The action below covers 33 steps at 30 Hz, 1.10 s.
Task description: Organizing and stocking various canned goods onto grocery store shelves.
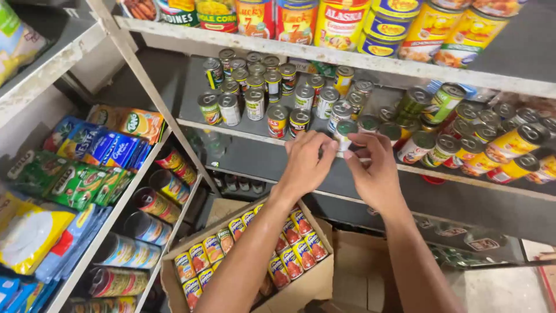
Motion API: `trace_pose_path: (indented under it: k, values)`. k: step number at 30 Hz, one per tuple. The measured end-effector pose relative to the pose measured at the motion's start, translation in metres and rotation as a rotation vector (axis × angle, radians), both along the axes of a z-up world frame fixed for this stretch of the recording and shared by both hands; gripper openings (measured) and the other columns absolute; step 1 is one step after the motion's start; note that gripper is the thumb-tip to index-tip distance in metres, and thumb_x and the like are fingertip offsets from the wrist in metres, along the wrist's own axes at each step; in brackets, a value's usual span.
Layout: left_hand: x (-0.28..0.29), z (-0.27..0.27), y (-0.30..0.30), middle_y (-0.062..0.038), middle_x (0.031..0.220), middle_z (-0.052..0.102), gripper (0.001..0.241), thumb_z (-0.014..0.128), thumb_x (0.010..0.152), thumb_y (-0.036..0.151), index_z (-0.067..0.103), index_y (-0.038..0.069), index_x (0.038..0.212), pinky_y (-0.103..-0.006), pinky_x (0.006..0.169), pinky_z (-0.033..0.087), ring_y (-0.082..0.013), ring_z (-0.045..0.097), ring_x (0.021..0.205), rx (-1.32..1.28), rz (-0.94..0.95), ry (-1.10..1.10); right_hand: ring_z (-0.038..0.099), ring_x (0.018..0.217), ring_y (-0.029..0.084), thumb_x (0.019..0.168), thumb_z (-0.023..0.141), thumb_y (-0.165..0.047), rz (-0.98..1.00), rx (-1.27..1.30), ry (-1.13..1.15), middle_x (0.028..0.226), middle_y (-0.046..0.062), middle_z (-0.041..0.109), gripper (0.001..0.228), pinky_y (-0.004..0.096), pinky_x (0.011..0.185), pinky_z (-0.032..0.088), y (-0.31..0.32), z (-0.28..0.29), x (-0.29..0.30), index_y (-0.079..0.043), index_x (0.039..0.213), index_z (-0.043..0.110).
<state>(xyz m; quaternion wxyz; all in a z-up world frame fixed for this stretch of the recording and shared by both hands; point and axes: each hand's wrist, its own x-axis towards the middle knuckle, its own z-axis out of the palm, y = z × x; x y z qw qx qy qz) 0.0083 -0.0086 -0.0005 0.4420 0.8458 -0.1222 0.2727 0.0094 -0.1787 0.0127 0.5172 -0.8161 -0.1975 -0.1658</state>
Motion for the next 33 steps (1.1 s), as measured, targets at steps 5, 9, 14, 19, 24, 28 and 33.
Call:
trace_pose_path:
  k: [5, 9, 14, 19, 24, 28, 33]
  values:
    - [-0.01, -0.002, -0.005, -0.006, 0.09, 0.066, 0.018, 0.065, 0.095, 0.027, 0.072, 0.011, 0.095, -0.046, 0.082, 0.037, -0.0274, 0.06, 0.092, 0.022, -0.02, -0.045, 0.062, 0.094, 0.013, 0.095, 0.071, -0.007, 0.045, -0.013, -0.159, 0.127, 0.01, 0.052, 0.034, 0.025, 0.073, 0.055, -0.016, -0.001, -0.008, -0.006, 0.128, 0.062]
    - [0.005, -0.018, 0.0, -0.007, 0.093, 0.066, 0.019, 0.068, 0.09, 0.027, 0.07, 0.011, 0.099, -0.0479, 0.084, 0.038, -0.0288, 0.061, 0.095, 0.077, 0.027, -0.109, 0.063, 0.106, 0.027, 0.092, 0.074, -0.007, 0.003, -0.178, -0.315, 0.13, 0.016, 0.056, 0.037, 0.035, 0.085, 0.056, -0.02, -0.011, 0.007, -0.005, 0.128, 0.063]
    - [0.035, -0.011, 0.007, -0.013, 0.108, 0.067, 0.026, 0.068, 0.089, 0.026, 0.067, 0.009, 0.11, -0.0538, 0.085, 0.039, -0.0362, 0.061, 0.107, 0.15, 0.086, -0.21, 0.055, 0.127, 0.044, 0.089, 0.073, -0.009, -0.071, -0.303, -0.508, 0.135, 0.025, 0.056, 0.04, 0.049, 0.109, 0.044, -0.009, -0.03, 0.044, 0.001, 0.126, 0.062]
    - [0.076, -0.027, 0.001, -0.02, 0.123, 0.065, 0.041, 0.069, 0.086, 0.024, 0.064, 0.007, 0.123, -0.0579, 0.092, 0.041, -0.0411, 0.059, 0.118, 0.23, 0.054, -0.262, 0.051, 0.128, 0.048, 0.085, 0.071, -0.011, -0.112, -0.324, -0.596, 0.134, 0.03, 0.054, 0.045, 0.05, 0.11, 0.039, -0.005, -0.05, 0.085, 0.003, 0.127, 0.062]
    - [0.139, -0.032, 0.002, -0.023, 0.119, 0.066, 0.044, 0.068, 0.085, 0.023, 0.063, 0.004, 0.124, -0.0517, 0.097, 0.045, -0.0419, 0.06, 0.116, 0.192, 0.028, -0.25, 0.056, 0.125, 0.043, 0.085, 0.069, -0.012, -0.15, -0.259, -0.505, 0.133, 0.026, 0.059, 0.046, 0.045, 0.107, 0.045, -0.01, -0.04, 0.125, 0.002, 0.128, 0.061]
    - [0.181, -0.022, 0.001, -0.02, 0.117, 0.069, 0.037, 0.065, 0.087, 0.022, 0.066, 0.005, 0.119, -0.0507, 0.096, 0.048, -0.0389, 0.065, 0.114, 0.205, 0.03, -0.222, 0.061, 0.12, 0.039, 0.084, 0.071, -0.015, -0.18, -0.188, -0.421, 0.126, 0.025, 0.063, 0.047, 0.044, 0.104, 0.048, -0.006, -0.025, 0.16, 0.001, 0.127, 0.06]
    - [0.227, -0.009, 0.005, -0.023, 0.126, 0.067, 0.047, 0.062, 0.09, 0.029, 0.06, 0.008, 0.132, -0.0578, 0.101, 0.043, -0.0407, 0.06, 0.123, 0.258, 0.103, -0.04, 0.063, 0.116, 0.039, 0.081, 0.069, -0.023, -0.262, -0.256, -0.259, 0.132, 0.025, 0.061, 0.058, 0.043, 0.101, 0.049, 0.012, -0.011, 0.204, -0.001, 0.134, 0.058]
